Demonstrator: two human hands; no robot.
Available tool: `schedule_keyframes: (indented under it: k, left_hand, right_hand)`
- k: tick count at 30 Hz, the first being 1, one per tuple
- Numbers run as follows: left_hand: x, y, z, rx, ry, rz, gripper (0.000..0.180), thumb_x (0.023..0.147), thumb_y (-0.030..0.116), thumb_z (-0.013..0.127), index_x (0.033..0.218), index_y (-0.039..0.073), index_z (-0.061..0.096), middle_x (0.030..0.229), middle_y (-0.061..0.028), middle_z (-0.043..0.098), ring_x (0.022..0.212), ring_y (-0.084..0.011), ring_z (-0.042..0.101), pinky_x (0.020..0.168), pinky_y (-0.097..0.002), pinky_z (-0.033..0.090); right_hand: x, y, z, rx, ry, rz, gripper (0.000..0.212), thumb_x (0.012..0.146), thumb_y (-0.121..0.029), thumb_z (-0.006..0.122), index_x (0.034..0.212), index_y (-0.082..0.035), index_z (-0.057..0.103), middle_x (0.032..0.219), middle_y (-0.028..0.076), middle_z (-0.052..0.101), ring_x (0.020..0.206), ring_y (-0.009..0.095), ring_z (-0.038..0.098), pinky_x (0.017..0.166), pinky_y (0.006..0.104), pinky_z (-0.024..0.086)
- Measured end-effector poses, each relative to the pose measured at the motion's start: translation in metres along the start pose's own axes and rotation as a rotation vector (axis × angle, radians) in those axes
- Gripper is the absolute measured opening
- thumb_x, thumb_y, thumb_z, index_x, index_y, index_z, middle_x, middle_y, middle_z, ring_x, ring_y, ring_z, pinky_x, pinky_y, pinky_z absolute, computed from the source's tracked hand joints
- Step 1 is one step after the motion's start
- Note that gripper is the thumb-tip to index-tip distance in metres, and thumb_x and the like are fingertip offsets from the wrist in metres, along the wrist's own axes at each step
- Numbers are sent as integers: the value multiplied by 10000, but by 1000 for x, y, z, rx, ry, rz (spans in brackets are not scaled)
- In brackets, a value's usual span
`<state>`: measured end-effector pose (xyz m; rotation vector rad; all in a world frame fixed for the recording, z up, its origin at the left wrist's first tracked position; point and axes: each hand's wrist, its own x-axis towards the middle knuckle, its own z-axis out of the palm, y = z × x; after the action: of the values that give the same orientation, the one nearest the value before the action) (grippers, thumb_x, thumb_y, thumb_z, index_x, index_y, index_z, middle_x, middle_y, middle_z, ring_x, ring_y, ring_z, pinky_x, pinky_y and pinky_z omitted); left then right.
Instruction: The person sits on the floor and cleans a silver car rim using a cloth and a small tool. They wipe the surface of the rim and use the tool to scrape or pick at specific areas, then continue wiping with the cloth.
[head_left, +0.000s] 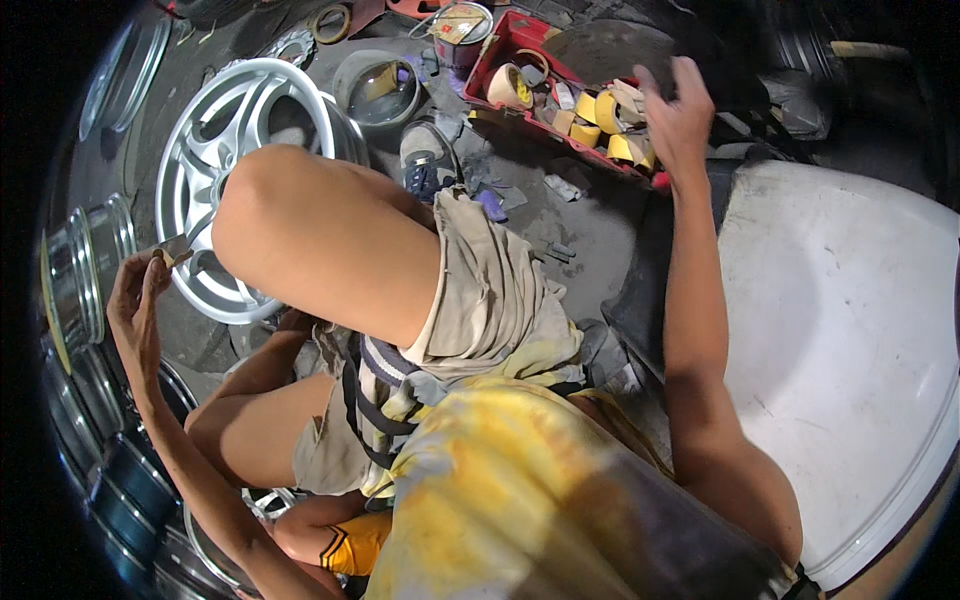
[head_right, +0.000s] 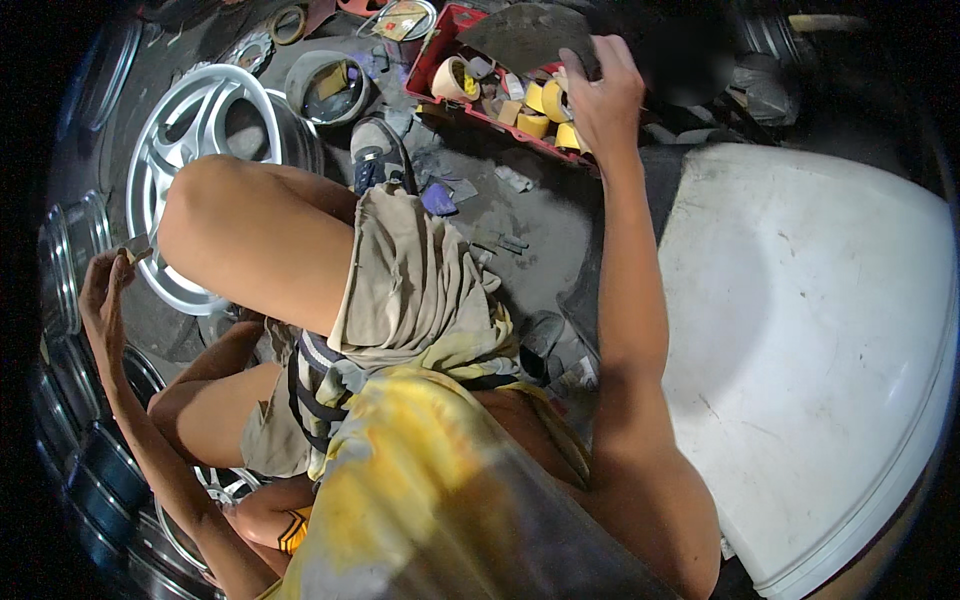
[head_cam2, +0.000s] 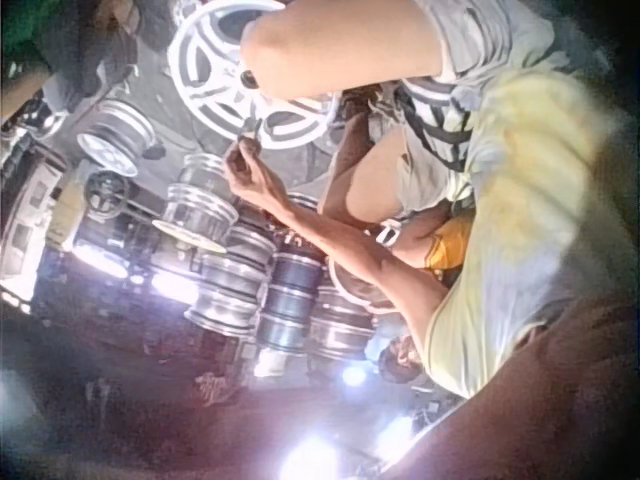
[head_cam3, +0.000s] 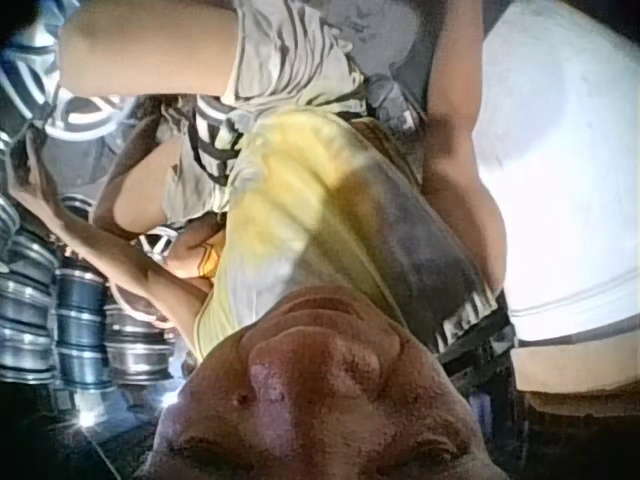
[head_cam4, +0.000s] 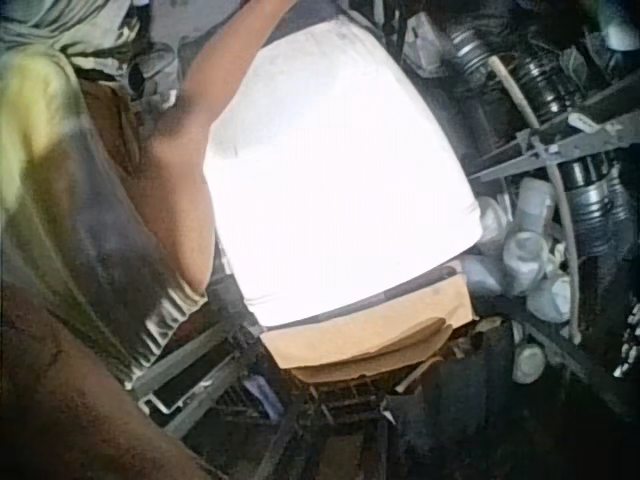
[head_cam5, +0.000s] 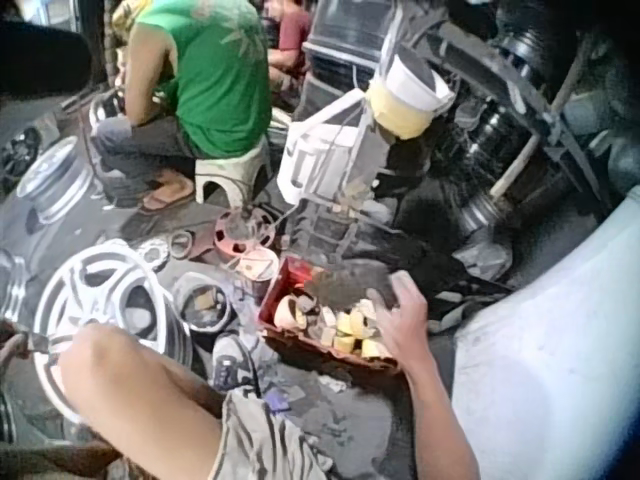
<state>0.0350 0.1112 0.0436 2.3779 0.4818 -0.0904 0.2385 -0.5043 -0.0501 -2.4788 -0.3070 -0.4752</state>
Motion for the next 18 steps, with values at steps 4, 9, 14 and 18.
schedule_keyframes:
  k: [4, 9, 14, 18]
  left_hand:
    - [-16, 5, -6, 56, 36, -14, 262, 1046, 242, 626, 1151, 11, 691, 1042, -63, 696, 992, -139, 652, 945, -313, 533]
    - [-41, -30, -21, 30, 76, -80, 239, 1044, 225, 628, 1145, 18, 692, 1038, -61, 693, 968, -137, 647, 924, -309, 535]
    - [-29, -19, -10, 41, 7, -105, 264, 1045, 253, 629, 1133, 12, 688, 1043, -61, 685, 981, -139, 633, 941, -316, 513]
    - [-31, -11, -5, -11, -36, -129, 244, 1042, 237, 634, 1110, 8, 681, 1013, -38, 676, 957, -122, 620, 923, -303, 504]
  right_hand:
    - [-15, 66, 55, -248, -29, -15, 448, 863, -273, 782, 1215, -32, 645, 1145, 219, 590, 1060, 420, 606, 908, 482, 506]
    - [-148, 82, 95, -128, -672, 662, 512, 747, -462, 847, 1089, -100, 729, 987, 145, 735, 1001, 349, 710, 883, 454, 554]
    - [-214, 151, 166, -346, -622, 1083, 1163, 555, -595, 936, 1393, 84, 501, 1457, 326, 473, 1365, 409, 488, 1089, 450, 463]
    - [-221, 146, 183, -415, -434, 1038, 966, 534, -612, 937, 1133, 107, 697, 1243, 325, 657, 1227, 419, 614, 1052, 448, 487]
